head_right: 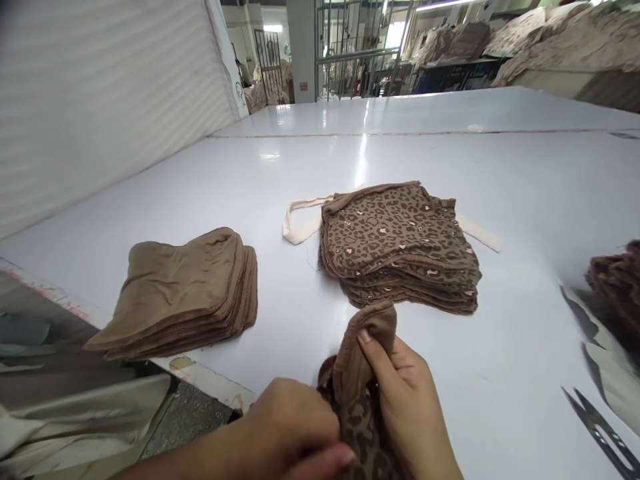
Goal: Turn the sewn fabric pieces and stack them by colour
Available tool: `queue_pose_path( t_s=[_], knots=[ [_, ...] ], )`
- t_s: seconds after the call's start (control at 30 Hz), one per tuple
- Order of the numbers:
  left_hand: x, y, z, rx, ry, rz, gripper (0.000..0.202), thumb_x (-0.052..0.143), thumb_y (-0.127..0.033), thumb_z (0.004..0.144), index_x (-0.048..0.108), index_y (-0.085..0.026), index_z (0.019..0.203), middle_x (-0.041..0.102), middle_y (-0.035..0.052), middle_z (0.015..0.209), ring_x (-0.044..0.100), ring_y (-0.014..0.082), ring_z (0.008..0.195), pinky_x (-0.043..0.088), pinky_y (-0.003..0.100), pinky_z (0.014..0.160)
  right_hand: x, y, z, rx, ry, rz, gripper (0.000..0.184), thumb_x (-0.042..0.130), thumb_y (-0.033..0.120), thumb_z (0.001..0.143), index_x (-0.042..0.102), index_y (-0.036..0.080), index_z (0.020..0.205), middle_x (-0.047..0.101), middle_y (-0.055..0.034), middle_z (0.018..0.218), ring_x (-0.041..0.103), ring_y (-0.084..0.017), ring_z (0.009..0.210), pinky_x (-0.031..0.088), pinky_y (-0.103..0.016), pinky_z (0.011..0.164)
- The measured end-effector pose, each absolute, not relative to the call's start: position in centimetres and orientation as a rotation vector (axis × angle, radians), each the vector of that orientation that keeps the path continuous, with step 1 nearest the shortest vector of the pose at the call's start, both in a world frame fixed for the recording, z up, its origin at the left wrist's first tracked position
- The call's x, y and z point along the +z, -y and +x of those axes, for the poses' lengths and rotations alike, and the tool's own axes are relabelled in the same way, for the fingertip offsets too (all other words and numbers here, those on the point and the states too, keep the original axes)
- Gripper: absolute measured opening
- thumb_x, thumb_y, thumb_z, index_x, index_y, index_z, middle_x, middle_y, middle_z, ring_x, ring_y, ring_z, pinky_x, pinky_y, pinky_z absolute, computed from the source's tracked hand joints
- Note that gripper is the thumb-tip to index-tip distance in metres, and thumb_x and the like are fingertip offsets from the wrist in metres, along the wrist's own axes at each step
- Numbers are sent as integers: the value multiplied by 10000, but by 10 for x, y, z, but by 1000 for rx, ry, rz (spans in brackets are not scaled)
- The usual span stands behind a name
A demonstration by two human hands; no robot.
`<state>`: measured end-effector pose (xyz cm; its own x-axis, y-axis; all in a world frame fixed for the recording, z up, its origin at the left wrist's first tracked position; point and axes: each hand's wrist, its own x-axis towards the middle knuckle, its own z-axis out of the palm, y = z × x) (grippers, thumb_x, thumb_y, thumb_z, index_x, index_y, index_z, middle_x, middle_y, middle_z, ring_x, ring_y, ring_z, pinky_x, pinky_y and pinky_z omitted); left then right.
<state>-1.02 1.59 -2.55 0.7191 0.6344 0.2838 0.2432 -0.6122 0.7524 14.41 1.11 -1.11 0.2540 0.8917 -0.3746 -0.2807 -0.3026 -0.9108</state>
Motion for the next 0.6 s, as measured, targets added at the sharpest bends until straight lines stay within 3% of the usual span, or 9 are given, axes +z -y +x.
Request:
queue_pose_path(
  t_s=[0.1,0.2,0.27,0.37,0.53,0.6],
  knots=[
    [-6,-29,-17,543,-1002,1908,340,650,-497,738,554,-173,776,505,-29,673,442,114,593,317,209,515,-2,-11,136,1277,763,-1423,264,741,423,648,630,184,642,624,0,580,573,-171,549,465,-246,503],
    [-1,-38,-16,597,-938,1667,376,630,-461,768,593,-143,965,569,14,807,497,143,703,378,224,603,2,-5,132,1138,897,-1415,258,686,440,714,659,229,860,670,2,784,615,-167,740,496,-207,663],
    [-6,-39,-12,676,-883,1432,295,564,-384,835,604,-116,950,581,31,818,513,146,739,398,237,659,0,0,137,954,1069,-1435,225,625,407,786,599,291,978,649,25,872,611,-141,820,492,-163,710],
    [-12,-37,-9,748,-895,1132,317,607,-405,805,597,-90,841,553,21,739,505,136,702,401,232,644,-7,7,150,730,1550,-1415,93,584,317,837,577,289,926,602,17,842,601,-128,769,498,-138,661],
    [-10,-34,-7,806,-891,1071,333,584,-425,819,584,-97,759,540,19,684,494,129,642,398,237,604,-10,13,158,692,1907,-1314,225,512,213,885,536,303,1089,576,-19,946,619,-146,813,531,-201,719],
    [-8,-32,-6,827,-931,1106,329,575,-412,825,548,-109,699,496,1,641,441,107,598,358,220,554,-8,13,154,681,1917,-1314,213,509,193,884,525,296,1069,555,-21,948,613,-146,817,527,-212,744]
  ],
)
